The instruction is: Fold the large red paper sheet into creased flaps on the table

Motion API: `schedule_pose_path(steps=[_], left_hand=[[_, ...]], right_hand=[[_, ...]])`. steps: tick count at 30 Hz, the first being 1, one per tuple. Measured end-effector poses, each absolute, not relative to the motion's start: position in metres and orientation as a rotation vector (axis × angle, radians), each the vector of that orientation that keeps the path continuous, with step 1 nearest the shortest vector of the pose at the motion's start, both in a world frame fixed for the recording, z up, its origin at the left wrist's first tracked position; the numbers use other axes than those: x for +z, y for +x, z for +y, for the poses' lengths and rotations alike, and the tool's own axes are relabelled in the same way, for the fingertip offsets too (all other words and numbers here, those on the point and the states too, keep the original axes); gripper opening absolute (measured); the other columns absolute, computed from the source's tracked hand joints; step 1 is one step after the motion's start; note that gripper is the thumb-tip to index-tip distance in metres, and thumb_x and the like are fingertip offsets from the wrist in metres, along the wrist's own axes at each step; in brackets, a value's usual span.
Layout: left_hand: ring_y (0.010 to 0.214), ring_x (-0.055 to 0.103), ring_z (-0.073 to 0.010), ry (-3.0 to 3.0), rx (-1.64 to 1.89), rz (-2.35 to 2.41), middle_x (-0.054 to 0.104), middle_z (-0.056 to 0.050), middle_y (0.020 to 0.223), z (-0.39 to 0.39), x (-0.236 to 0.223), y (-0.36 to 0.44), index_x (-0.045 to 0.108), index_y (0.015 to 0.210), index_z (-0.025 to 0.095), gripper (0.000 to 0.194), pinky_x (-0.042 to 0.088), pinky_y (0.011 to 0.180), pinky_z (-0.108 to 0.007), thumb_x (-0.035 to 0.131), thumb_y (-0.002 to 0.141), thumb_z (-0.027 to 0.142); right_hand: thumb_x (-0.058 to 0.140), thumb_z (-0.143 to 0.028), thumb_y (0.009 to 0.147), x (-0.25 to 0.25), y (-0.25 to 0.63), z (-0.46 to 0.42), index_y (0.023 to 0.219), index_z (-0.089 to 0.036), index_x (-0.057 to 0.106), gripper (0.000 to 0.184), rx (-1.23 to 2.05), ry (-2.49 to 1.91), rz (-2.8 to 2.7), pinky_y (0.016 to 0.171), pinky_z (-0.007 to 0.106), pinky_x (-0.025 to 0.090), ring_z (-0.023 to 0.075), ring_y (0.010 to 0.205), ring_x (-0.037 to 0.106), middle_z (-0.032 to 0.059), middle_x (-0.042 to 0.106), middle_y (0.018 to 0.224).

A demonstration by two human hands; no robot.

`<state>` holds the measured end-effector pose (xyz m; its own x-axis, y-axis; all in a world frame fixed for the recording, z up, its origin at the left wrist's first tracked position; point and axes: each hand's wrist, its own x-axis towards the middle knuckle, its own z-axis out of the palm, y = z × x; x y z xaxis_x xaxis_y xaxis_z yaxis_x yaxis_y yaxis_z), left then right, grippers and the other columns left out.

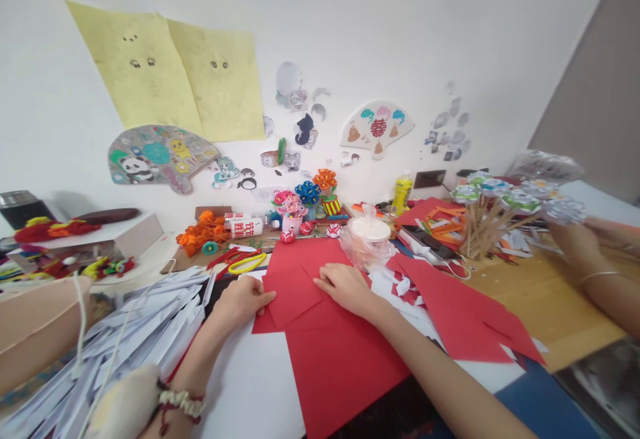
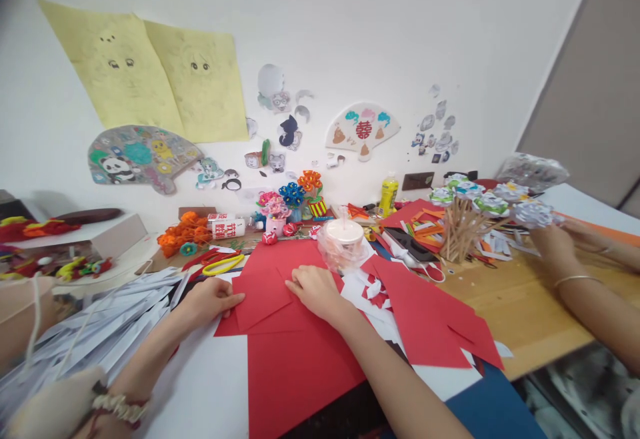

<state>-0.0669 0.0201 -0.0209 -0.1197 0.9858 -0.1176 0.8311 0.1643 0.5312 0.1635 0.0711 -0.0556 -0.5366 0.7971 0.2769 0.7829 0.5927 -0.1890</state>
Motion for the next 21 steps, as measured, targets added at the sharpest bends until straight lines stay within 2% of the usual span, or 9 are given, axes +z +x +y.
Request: schedule_pose_path(steps=[9,21], left_hand=[[0.053,0.055,-0.0156,1.738,0.442,1.954,0.062,0.001,0.048,0.019,-0.017,-0.068,0.051,0.045,0.021,0.034,0.035,0.052,-0.024,0.06,0.058,0.051],[0.047,0.045,-0.0115,1.727,0.435,1.837,0.06,0.0,0.046,0.014,-0.009,-0.069,0.052,0.045,0.018,0.034,0.034,0.051,-0.023,0.058,0.059,0.048]], right_hand=[[0.035,-0.032,0.094,-0.059,0.159,0.071,0.082,-0.019,0.055,0.026,-0.101,-1.324,-2.569,0.058,0.025,0.029,0.0162,0.081,0.057,0.0038,0.062,0.084],[0.034,-0.032,0.094,-0.058,0.159,0.069,0.085,-0.019,0.055,0.026,-0.121,-1.321,-2.584,0.06,0.027,0.033,0.0182,0.082,0.058,0.0052,0.063,0.086]])
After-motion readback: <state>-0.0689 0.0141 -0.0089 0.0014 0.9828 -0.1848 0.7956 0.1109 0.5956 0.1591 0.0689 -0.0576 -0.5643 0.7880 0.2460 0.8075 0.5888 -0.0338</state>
